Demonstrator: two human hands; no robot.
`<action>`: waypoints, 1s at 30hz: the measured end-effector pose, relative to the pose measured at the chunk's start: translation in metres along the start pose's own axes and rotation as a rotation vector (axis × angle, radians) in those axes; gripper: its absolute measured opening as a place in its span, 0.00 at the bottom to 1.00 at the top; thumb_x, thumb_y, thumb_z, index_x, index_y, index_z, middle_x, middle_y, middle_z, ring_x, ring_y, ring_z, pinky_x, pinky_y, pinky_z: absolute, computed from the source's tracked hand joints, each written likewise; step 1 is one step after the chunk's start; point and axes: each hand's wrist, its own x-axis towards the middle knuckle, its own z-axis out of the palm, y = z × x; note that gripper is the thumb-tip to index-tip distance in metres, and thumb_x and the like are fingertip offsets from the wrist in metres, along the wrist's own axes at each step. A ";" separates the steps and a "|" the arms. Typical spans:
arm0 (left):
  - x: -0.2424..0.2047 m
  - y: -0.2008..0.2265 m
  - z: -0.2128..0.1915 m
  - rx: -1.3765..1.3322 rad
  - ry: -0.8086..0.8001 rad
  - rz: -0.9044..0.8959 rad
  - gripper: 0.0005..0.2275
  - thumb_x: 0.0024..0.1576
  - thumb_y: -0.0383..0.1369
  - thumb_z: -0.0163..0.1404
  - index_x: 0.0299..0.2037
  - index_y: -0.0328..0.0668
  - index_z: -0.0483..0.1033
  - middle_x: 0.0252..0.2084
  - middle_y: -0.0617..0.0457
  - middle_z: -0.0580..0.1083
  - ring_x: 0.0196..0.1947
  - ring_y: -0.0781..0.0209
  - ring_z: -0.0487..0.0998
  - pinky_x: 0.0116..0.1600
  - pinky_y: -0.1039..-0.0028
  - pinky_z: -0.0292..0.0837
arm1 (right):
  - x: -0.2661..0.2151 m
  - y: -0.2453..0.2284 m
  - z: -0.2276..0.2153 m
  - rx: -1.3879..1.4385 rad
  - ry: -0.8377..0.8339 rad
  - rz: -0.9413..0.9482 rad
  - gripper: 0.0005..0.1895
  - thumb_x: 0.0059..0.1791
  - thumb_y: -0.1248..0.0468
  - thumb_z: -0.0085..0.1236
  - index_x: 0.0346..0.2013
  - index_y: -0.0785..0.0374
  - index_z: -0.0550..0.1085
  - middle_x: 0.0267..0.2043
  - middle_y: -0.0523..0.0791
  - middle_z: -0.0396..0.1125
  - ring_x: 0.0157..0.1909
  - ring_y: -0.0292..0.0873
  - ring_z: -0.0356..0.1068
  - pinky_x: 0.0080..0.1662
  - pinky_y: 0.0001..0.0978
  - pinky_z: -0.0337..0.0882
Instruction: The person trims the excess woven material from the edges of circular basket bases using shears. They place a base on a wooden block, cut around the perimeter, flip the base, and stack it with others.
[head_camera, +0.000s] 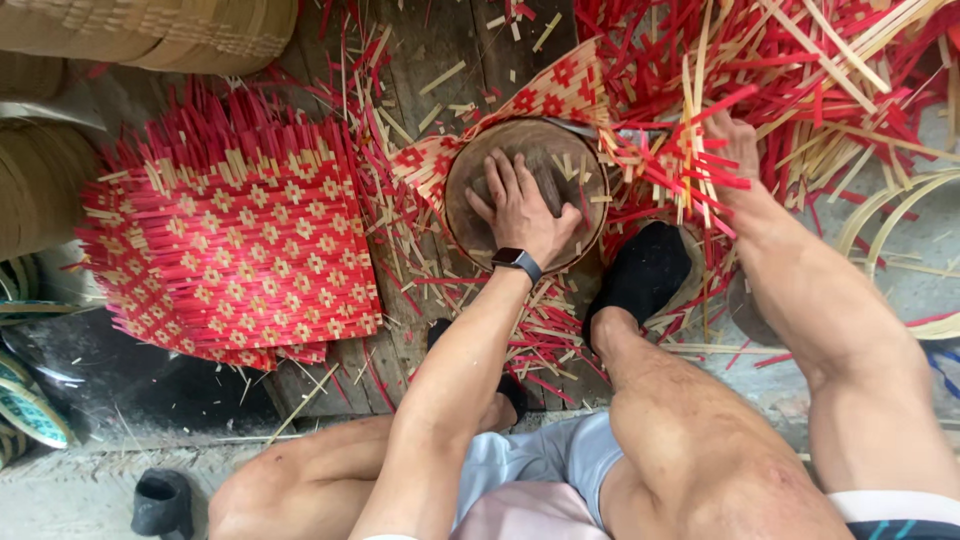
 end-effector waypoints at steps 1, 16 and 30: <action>0.000 0.000 0.000 -0.006 -0.008 0.001 0.46 0.43 0.48 0.57 0.71 0.29 0.54 0.77 0.33 0.48 0.79 0.40 0.40 0.73 0.31 0.29 | 0.001 -0.009 -0.012 -0.002 0.052 -0.012 0.14 0.49 0.59 0.58 0.45 0.64 0.76 0.44 0.48 0.71 0.46 0.44 0.73 0.40 0.37 0.77; 0.004 -0.015 -0.012 0.095 -0.211 0.220 0.47 0.44 0.45 0.59 0.73 0.33 0.50 0.79 0.37 0.41 0.79 0.46 0.38 0.75 0.38 0.24 | 0.008 -0.035 -0.044 -0.130 0.188 -0.067 0.25 0.51 0.45 0.55 0.44 0.65 0.77 0.44 0.50 0.72 0.46 0.44 0.73 0.47 0.37 0.76; -0.021 -0.029 -0.008 -0.076 0.108 0.282 0.55 0.40 0.48 0.67 0.76 0.41 0.46 0.78 0.41 0.49 0.79 0.40 0.44 0.77 0.39 0.34 | -0.005 0.005 -0.004 -0.073 0.146 0.032 0.14 0.47 0.64 0.53 0.46 0.61 0.73 0.40 0.44 0.68 0.42 0.38 0.70 0.46 0.31 0.74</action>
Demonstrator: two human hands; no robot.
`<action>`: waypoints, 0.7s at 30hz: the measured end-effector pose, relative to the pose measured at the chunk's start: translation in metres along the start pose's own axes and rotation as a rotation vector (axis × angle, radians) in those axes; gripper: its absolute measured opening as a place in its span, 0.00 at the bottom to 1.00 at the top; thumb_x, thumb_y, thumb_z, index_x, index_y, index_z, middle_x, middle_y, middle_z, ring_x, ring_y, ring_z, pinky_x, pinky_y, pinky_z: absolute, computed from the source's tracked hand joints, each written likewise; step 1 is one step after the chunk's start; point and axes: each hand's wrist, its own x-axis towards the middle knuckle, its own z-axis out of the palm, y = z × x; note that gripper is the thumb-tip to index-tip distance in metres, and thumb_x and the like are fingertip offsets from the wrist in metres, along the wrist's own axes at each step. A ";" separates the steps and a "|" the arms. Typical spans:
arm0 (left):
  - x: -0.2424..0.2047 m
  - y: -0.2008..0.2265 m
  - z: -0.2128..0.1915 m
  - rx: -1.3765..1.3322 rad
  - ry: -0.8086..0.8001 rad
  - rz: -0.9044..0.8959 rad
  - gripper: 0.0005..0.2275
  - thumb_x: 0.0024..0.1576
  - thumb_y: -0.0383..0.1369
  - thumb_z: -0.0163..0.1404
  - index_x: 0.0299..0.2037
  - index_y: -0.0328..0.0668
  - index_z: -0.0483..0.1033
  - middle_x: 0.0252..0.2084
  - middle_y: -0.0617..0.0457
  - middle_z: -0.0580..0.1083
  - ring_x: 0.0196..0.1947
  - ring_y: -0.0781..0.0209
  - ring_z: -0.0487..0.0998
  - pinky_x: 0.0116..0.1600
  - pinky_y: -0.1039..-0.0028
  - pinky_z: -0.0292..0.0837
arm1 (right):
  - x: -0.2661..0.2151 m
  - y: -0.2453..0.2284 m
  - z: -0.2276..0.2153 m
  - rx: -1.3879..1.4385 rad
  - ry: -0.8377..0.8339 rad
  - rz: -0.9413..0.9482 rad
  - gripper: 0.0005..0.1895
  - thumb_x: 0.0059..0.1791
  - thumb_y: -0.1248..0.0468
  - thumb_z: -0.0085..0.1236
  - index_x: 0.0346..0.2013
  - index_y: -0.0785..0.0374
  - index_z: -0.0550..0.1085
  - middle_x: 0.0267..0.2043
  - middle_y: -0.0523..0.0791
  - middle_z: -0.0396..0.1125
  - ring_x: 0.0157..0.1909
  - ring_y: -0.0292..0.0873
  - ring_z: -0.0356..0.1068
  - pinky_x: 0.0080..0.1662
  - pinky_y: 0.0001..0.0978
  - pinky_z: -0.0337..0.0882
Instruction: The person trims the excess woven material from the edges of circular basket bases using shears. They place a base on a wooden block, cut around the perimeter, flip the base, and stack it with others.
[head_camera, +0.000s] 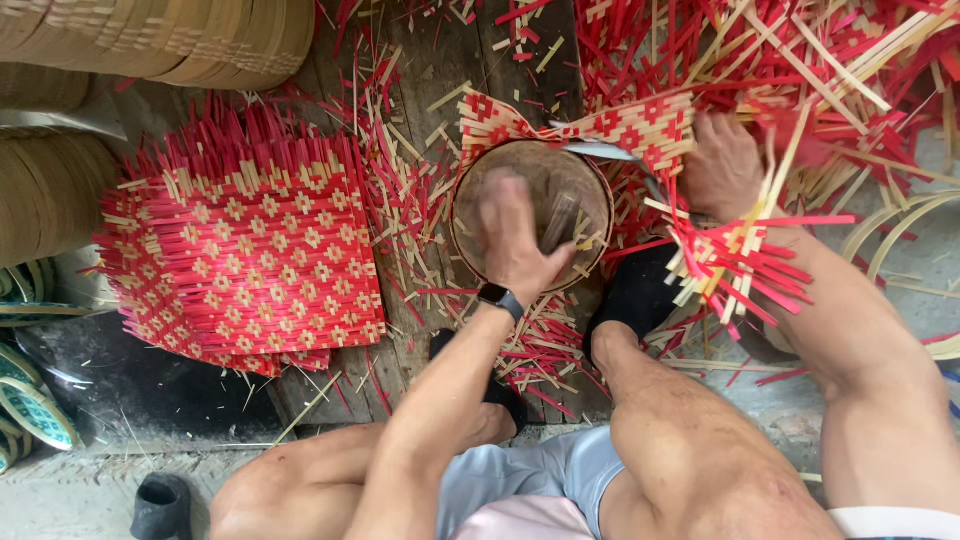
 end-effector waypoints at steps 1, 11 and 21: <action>0.001 0.006 0.004 -0.031 -0.016 -0.211 0.56 0.38 0.48 0.68 0.75 0.40 0.45 0.77 0.41 0.50 0.77 0.39 0.45 0.75 0.39 0.36 | 0.001 -0.010 0.022 -0.025 0.078 0.073 0.18 0.45 0.65 0.53 0.50 0.63 0.72 0.41 0.43 0.68 0.43 0.37 0.69 0.50 0.28 0.75; 0.012 -0.009 -0.013 0.016 -0.189 -0.156 0.57 0.32 0.44 0.69 0.74 0.48 0.46 0.75 0.50 0.55 0.75 0.41 0.50 0.75 0.43 0.46 | 0.010 -0.007 -0.024 0.048 -0.472 -0.090 0.06 0.57 0.57 0.49 0.44 0.52 0.73 0.38 0.42 0.71 0.42 0.43 0.69 0.50 0.38 0.67; 0.021 -0.008 -0.024 0.018 -0.303 -0.106 0.57 0.32 0.40 0.71 0.73 0.50 0.43 0.74 0.49 0.52 0.74 0.39 0.47 0.71 0.38 0.41 | 0.034 -0.040 0.009 -0.010 -0.140 -0.114 0.11 0.55 0.63 0.55 0.53 0.58 0.70 0.38 0.45 0.65 0.43 0.42 0.66 0.37 0.35 0.68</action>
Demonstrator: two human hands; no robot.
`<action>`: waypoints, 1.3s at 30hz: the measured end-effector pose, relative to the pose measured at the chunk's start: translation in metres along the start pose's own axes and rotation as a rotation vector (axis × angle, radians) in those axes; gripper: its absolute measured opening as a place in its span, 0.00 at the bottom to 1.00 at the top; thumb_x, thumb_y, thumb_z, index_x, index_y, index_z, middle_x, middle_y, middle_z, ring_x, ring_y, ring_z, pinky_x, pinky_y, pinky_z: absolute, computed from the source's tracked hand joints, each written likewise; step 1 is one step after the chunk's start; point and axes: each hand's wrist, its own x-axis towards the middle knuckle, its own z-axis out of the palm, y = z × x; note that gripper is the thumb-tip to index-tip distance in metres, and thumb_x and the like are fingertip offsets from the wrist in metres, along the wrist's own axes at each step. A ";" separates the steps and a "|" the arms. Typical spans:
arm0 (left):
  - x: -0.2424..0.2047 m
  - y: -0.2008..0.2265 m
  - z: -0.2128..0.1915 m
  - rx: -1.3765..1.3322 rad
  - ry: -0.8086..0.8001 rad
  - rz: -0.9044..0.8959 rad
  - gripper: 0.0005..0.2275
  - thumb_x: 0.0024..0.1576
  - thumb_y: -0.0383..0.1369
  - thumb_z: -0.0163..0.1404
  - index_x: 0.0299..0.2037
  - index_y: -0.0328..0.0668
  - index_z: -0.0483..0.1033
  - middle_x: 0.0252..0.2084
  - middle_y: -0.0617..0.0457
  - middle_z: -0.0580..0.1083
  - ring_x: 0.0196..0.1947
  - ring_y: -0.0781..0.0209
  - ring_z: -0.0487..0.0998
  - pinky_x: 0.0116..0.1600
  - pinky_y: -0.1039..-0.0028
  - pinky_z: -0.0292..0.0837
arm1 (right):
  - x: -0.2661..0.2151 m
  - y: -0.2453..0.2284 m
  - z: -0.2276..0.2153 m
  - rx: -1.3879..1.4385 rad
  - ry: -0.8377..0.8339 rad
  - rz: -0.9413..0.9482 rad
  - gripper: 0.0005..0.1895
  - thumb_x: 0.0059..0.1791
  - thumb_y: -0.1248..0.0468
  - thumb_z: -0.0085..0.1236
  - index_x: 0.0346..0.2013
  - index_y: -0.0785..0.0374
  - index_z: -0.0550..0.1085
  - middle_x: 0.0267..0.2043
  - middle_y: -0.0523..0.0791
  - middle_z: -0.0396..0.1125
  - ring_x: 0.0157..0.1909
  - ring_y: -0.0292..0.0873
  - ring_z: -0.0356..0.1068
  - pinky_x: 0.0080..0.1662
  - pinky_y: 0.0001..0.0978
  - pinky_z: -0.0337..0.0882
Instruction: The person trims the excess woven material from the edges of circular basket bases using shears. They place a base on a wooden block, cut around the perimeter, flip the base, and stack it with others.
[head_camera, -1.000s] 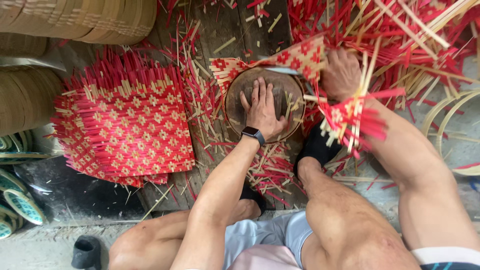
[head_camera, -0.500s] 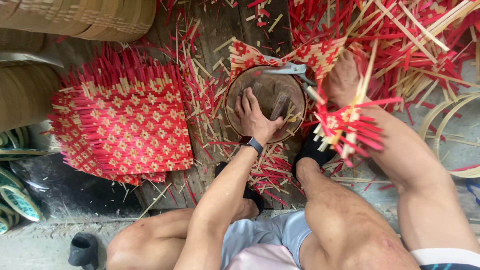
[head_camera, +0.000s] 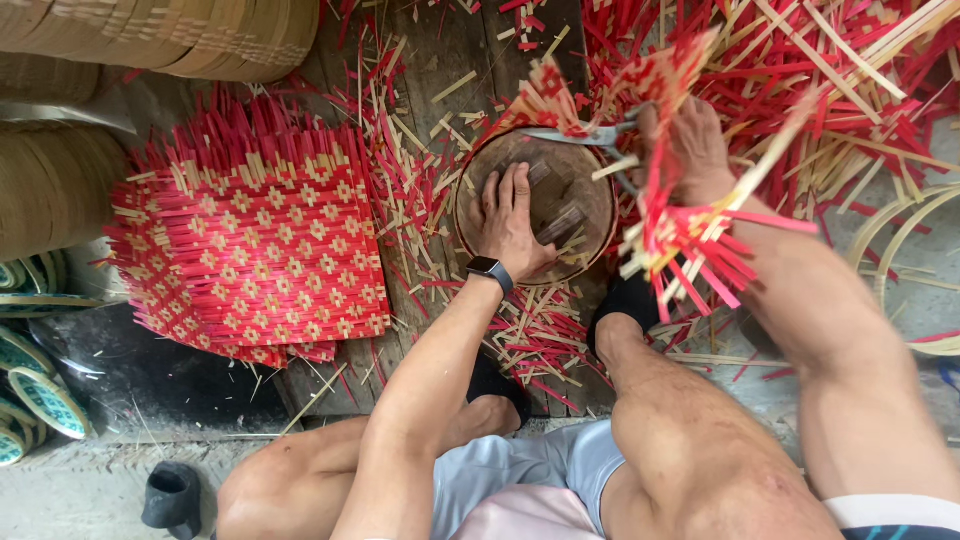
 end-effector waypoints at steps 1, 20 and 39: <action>0.000 -0.003 -0.002 0.027 -0.013 0.036 0.57 0.32 0.39 0.71 0.73 0.50 0.44 0.74 0.49 0.52 0.74 0.38 0.48 0.72 0.37 0.41 | -0.004 0.010 0.010 -0.051 -0.079 -0.037 0.12 0.58 0.63 0.55 0.56 0.57 0.70 0.37 0.45 0.65 0.41 0.42 0.66 0.33 0.33 0.67; -0.017 0.010 -0.007 -0.034 0.135 -0.101 0.59 0.30 0.56 0.72 0.71 0.75 0.42 0.74 0.28 0.36 0.72 0.20 0.40 0.67 0.29 0.44 | -0.003 0.026 -0.092 0.008 -0.421 -0.004 0.29 0.56 0.40 0.46 0.50 0.63 0.76 0.42 0.51 0.73 0.45 0.45 0.76 0.43 0.39 0.79; -0.014 -0.016 -0.002 0.052 0.032 0.093 0.57 0.30 0.46 0.69 0.73 0.78 0.46 0.77 0.34 0.37 0.77 0.30 0.41 0.67 0.31 0.46 | -0.030 0.101 -0.009 0.338 -0.251 0.306 0.26 0.62 0.46 0.54 0.35 0.65 0.78 0.25 0.50 0.73 0.28 0.45 0.75 0.37 0.39 0.76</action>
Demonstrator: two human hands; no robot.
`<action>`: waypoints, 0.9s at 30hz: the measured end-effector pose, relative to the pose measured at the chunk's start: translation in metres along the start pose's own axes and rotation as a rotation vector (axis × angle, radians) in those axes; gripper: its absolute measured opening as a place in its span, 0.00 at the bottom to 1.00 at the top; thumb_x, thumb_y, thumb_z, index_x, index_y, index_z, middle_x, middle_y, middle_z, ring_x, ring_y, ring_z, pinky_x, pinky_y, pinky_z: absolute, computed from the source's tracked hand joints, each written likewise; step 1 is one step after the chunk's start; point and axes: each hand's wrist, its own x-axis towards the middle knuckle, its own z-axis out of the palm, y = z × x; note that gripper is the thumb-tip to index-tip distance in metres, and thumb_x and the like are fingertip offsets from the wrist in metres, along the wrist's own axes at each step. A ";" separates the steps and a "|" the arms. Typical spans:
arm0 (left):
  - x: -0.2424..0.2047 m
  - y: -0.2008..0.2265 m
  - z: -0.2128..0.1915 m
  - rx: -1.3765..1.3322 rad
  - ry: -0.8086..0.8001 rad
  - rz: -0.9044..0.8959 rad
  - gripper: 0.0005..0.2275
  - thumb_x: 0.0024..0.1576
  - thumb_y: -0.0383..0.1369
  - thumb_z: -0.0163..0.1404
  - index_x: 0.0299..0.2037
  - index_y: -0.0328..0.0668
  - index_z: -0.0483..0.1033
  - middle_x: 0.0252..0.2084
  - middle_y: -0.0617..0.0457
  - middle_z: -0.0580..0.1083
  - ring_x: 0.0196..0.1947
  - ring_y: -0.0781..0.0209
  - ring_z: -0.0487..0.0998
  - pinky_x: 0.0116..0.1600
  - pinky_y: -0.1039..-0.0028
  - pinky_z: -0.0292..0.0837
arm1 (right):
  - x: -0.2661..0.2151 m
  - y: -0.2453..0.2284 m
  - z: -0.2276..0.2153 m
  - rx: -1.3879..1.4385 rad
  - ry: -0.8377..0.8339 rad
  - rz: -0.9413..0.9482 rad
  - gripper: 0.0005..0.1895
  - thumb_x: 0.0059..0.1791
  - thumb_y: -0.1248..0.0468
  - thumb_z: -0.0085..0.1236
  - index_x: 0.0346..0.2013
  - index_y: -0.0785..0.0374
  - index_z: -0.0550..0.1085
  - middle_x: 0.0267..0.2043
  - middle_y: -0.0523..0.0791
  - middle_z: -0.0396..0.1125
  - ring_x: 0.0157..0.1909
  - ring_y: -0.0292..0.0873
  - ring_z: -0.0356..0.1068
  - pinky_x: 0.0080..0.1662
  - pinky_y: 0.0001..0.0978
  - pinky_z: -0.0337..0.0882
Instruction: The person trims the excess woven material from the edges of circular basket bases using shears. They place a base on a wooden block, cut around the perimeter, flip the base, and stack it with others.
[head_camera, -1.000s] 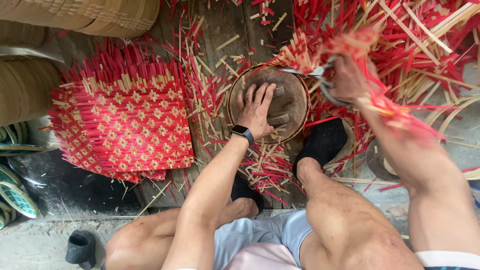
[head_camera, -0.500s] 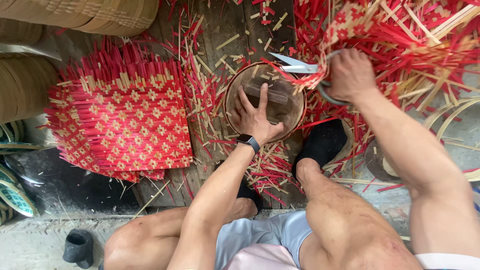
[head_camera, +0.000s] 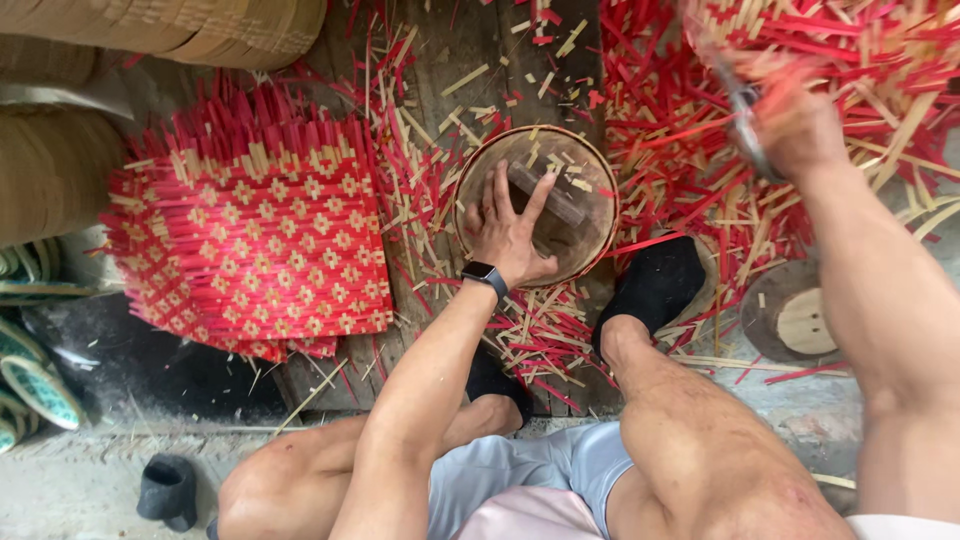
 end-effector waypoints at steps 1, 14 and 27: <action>0.000 0.000 -0.001 -0.010 0.011 0.004 0.57 0.30 0.46 0.70 0.73 0.78 0.46 0.77 0.33 0.37 0.77 0.29 0.41 0.67 0.31 0.46 | -0.005 0.006 -0.003 0.164 -0.110 0.082 0.24 0.59 0.45 0.57 0.35 0.65 0.79 0.25 0.49 0.73 0.28 0.45 0.75 0.36 0.39 0.75; 0.001 0.001 0.000 0.080 -0.038 -0.013 0.56 0.32 0.49 0.69 0.73 0.73 0.46 0.76 0.31 0.39 0.74 0.26 0.44 0.65 0.28 0.48 | -0.070 -0.031 0.002 0.388 -0.907 0.012 0.33 0.37 0.36 0.70 0.34 0.64 0.87 0.34 0.55 0.78 0.38 0.54 0.77 0.42 0.48 0.74; 0.013 -0.013 -0.008 -0.047 -0.015 -0.003 0.48 0.41 0.60 0.65 0.72 0.66 0.55 0.73 0.34 0.49 0.70 0.29 0.52 0.67 0.39 0.52 | 0.059 0.060 0.025 0.480 0.226 0.507 0.43 0.44 0.31 0.57 0.44 0.72 0.77 0.42 0.57 0.75 0.44 0.54 0.76 0.46 0.47 0.75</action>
